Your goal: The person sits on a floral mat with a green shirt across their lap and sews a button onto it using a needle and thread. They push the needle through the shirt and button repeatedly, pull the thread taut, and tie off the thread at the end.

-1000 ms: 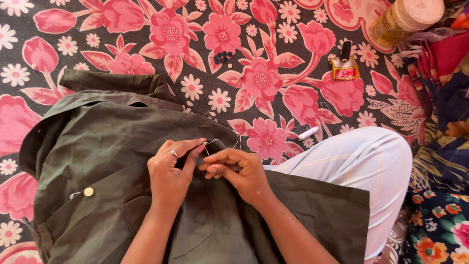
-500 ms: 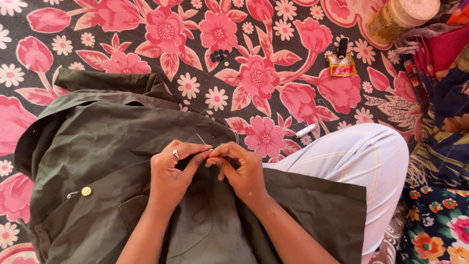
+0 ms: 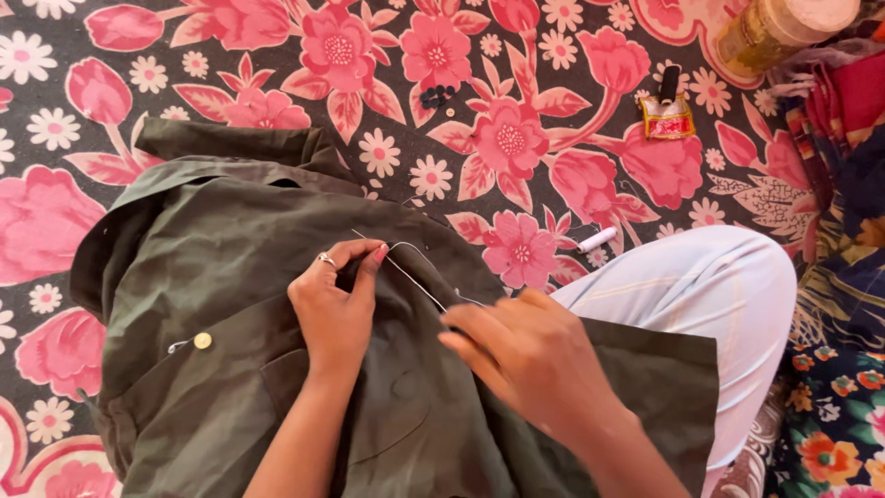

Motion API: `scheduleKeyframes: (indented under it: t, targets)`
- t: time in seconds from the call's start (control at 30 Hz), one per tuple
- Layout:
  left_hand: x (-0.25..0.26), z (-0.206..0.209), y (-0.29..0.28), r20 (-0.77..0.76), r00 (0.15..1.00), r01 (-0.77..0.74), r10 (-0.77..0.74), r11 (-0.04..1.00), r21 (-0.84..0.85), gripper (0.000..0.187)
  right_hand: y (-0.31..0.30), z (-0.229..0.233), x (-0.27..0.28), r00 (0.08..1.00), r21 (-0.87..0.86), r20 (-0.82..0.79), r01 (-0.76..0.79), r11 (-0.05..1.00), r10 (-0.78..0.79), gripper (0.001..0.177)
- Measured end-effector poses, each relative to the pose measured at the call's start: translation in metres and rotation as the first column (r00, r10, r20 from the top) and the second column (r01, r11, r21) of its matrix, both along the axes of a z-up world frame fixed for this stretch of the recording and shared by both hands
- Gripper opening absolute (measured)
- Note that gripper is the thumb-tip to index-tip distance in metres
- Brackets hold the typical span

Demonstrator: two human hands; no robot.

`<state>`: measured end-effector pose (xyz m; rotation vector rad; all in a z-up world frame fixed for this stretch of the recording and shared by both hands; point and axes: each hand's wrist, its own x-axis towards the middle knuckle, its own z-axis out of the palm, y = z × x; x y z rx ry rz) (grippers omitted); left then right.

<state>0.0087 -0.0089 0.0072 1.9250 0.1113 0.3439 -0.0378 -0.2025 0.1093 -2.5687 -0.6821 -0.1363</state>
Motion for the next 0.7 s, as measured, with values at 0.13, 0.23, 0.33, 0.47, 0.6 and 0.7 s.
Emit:
scheduleKeyframes:
  t: [0.13,0.23,0.33,0.47,0.6,0.7]
  targets:
    - [0.000,-0.002,0.000,-0.055,0.998,-0.024,0.021,0.999,-0.043,0.010,0.003,0.031,-0.012,0.976,0.101,0.044,-0.218,0.971,0.215,0.014]
    - [0.001,-0.003,0.001,-0.076,0.997,-0.037,0.032,0.997,-0.062,0.010,0.009,0.055,-0.020,0.897,-0.037,-0.011,-0.442,0.896,0.441,0.022]
    - [-0.001,-0.002,0.001,-0.096,0.995,-0.030,0.022,0.996,-0.081,0.010,0.017,0.073,-0.021,0.911,-0.037,0.247,-0.333,0.942,0.331,0.018]
    - [-0.003,0.005,0.002,-0.098,0.995,0.016,-0.029,0.991,-0.131,0.009,-0.002,0.097,-0.009,0.916,0.033,0.279,-0.311,0.950,0.290,0.018]
    - [-0.005,0.010,0.001,0.140,0.969,0.222,-0.205,0.968,-0.113,0.013,-0.012,0.046,0.017,0.959,0.241,0.269,0.017,0.970,-0.084,0.009]
    - [-0.004,0.009,0.000,0.075,0.929,0.368,-0.362,0.925,-0.094,0.020,-0.015,-0.028,0.061,0.978,0.348,-0.137,0.197,0.917,-0.158,0.016]
